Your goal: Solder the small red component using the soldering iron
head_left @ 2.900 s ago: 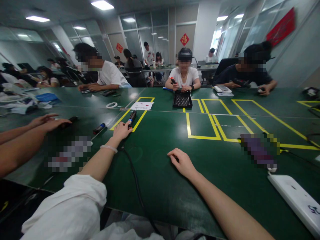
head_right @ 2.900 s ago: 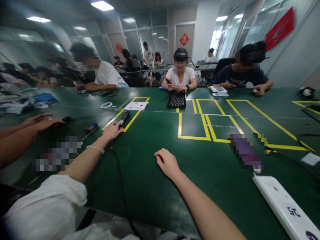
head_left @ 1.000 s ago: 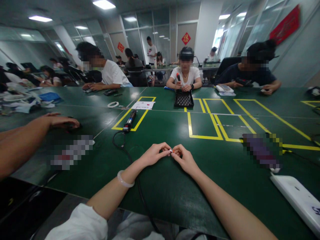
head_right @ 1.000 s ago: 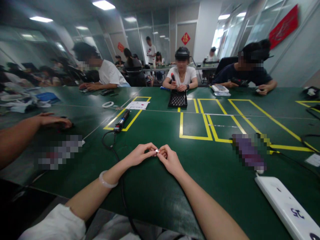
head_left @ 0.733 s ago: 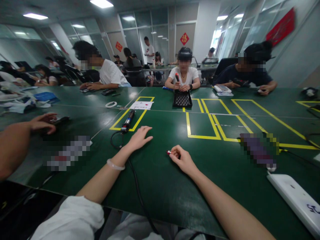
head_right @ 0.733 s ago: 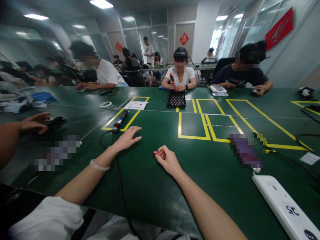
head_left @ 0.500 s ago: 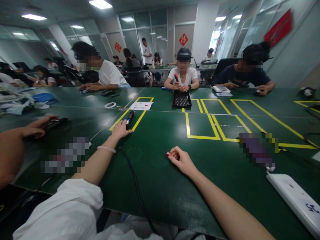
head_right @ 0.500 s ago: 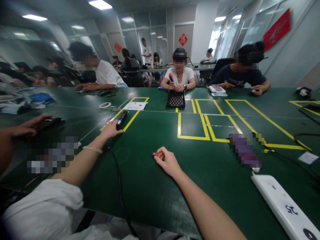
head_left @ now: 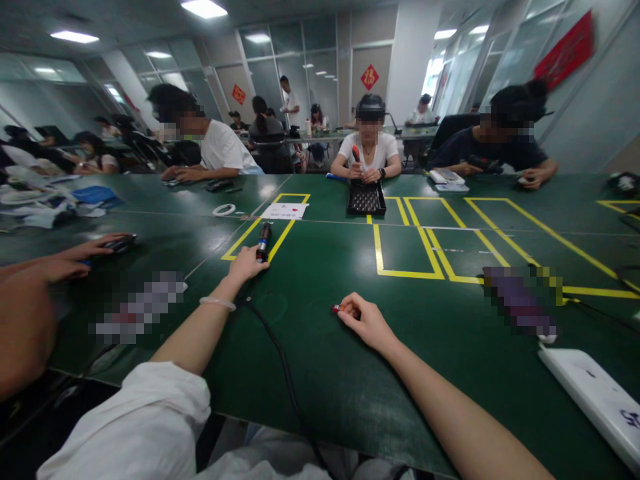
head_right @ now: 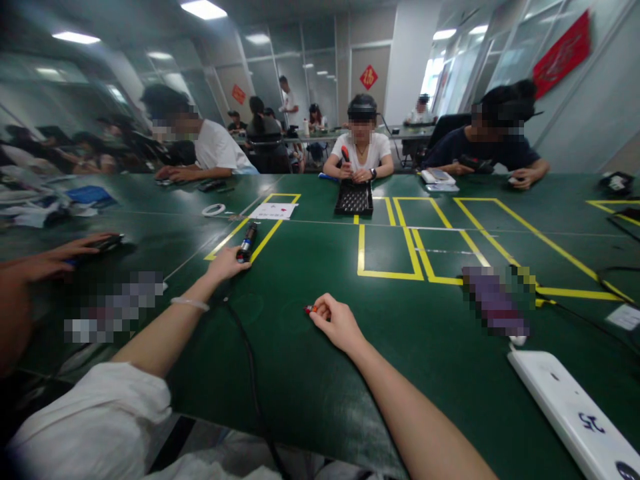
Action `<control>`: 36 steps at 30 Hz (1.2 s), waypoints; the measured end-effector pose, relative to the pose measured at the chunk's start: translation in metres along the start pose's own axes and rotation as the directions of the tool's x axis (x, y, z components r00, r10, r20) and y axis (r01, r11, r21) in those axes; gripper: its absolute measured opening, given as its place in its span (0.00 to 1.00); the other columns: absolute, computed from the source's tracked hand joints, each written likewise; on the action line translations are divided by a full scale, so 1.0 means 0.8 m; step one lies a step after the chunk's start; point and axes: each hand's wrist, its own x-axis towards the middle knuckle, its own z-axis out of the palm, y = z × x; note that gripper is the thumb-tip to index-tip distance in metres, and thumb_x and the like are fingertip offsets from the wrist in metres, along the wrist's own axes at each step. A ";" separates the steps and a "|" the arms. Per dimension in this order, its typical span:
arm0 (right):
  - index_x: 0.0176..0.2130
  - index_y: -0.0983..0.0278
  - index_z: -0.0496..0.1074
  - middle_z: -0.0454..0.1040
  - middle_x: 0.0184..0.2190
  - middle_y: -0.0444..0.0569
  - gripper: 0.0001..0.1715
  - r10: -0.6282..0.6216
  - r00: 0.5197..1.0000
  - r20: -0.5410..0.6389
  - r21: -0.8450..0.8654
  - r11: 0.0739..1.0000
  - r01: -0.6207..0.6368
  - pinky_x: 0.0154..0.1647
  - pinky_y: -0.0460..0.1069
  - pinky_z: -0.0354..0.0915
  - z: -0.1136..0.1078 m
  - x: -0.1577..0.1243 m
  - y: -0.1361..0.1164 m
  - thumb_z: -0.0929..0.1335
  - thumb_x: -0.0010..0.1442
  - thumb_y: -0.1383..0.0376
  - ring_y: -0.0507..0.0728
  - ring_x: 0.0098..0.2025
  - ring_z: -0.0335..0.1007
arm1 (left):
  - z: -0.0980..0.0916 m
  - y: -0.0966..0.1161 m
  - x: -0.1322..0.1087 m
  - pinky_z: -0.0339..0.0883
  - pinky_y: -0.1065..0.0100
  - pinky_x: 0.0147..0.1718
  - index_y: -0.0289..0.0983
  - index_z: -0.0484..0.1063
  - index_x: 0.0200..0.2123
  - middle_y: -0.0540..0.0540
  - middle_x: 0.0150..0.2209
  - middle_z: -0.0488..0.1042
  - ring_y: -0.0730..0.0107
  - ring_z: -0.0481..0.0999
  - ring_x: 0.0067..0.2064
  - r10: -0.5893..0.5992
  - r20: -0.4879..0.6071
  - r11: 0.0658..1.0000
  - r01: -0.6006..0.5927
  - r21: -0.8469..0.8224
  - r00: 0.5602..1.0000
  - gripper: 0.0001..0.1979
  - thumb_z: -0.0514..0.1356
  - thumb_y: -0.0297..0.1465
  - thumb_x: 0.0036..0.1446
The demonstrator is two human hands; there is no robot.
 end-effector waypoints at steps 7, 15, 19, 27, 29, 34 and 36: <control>0.36 0.63 0.67 0.70 0.27 0.43 0.05 -0.001 1.000 -0.019 -0.010 1.000 0.001 0.31 0.45 0.61 0.002 0.001 -0.002 0.66 0.60 0.63 0.51 0.29 0.66 | 0.005 0.067 -0.077 0.67 0.61 0.43 0.38 0.59 0.60 0.38 0.48 0.66 0.53 0.70 0.48 0.088 -0.056 0.995 -0.086 0.045 0.995 0.34 0.57 0.47 0.53; 0.36 0.63 0.67 0.71 0.28 0.43 0.03 -0.024 0.998 -0.066 -0.100 0.995 0.017 0.34 0.46 0.63 -0.002 0.002 -0.003 0.66 0.59 0.65 0.52 0.31 0.68 | 0.000 0.132 -0.162 0.65 0.62 0.43 0.36 0.56 0.61 0.39 0.46 0.66 0.55 0.70 0.45 0.285 -0.026 0.958 -0.283 0.048 0.958 0.36 0.58 0.45 0.53; 0.36 0.63 0.68 0.71 0.29 0.44 0.03 -0.042 0.995 -0.085 -0.141 0.990 0.030 0.35 0.47 0.63 -0.002 0.003 0.000 0.66 0.59 0.66 0.52 0.31 0.68 | -0.001 0.153 -0.194 0.65 0.61 0.42 0.35 0.56 0.62 0.39 0.45 0.66 0.55 0.69 0.45 0.378 -0.036 0.926 -0.378 0.012 0.925 0.36 0.58 0.45 0.53; 0.37 0.62 0.69 0.73 0.30 0.45 0.03 -0.072 0.996 -0.060 -0.212 0.976 0.058 0.37 0.48 0.63 0.001 0.005 0.005 0.66 0.60 0.66 0.54 0.33 0.68 | -0.003 0.175 -0.224 0.64 0.60 0.44 0.37 0.55 0.62 0.39 0.46 0.66 0.55 0.68 0.46 0.456 -0.017 0.887 -0.455 -0.080 0.890 0.36 0.60 0.43 0.52; 0.37 0.62 0.69 0.73 0.30 0.45 0.03 -0.071 0.995 -0.064 -0.236 0.970 0.054 0.37 0.48 0.62 0.002 0.005 0.005 0.67 0.60 0.66 0.54 0.33 0.68 | -0.003 0.178 -0.228 0.64 0.60 0.44 0.37 0.55 0.62 0.39 0.46 0.65 0.55 0.68 0.46 0.471 -0.017 0.878 -0.471 -0.089 0.882 0.36 0.60 0.42 0.52; 0.36 0.63 0.69 0.73 0.29 0.44 0.03 -0.089 0.995 -0.053 -0.377 0.924 0.063 0.37 0.49 0.60 0.005 0.007 0.007 0.69 0.58 0.68 0.55 0.34 0.67 | -0.001 0.182 -0.235 0.64 0.60 0.45 0.38 0.53 0.63 0.40 0.47 0.65 0.56 0.68 0.47 0.504 -0.017 0.856 -0.502 -0.121 0.863 0.36 0.59 0.41 0.53; 0.36 0.62 0.71 0.73 0.30 0.45 0.04 -0.103 0.994 -0.032 -0.449 0.890 0.078 0.37 0.49 0.60 0.006 0.007 0.007 0.70 0.57 0.68 0.56 0.35 0.67 | 0.000 0.183 -0.237 0.64 0.59 0.45 0.39 0.54 0.62 0.40 0.47 0.65 0.56 0.68 0.47 0.507 -0.024 0.853 -0.506 -0.124 0.861 0.35 0.60 0.40 0.53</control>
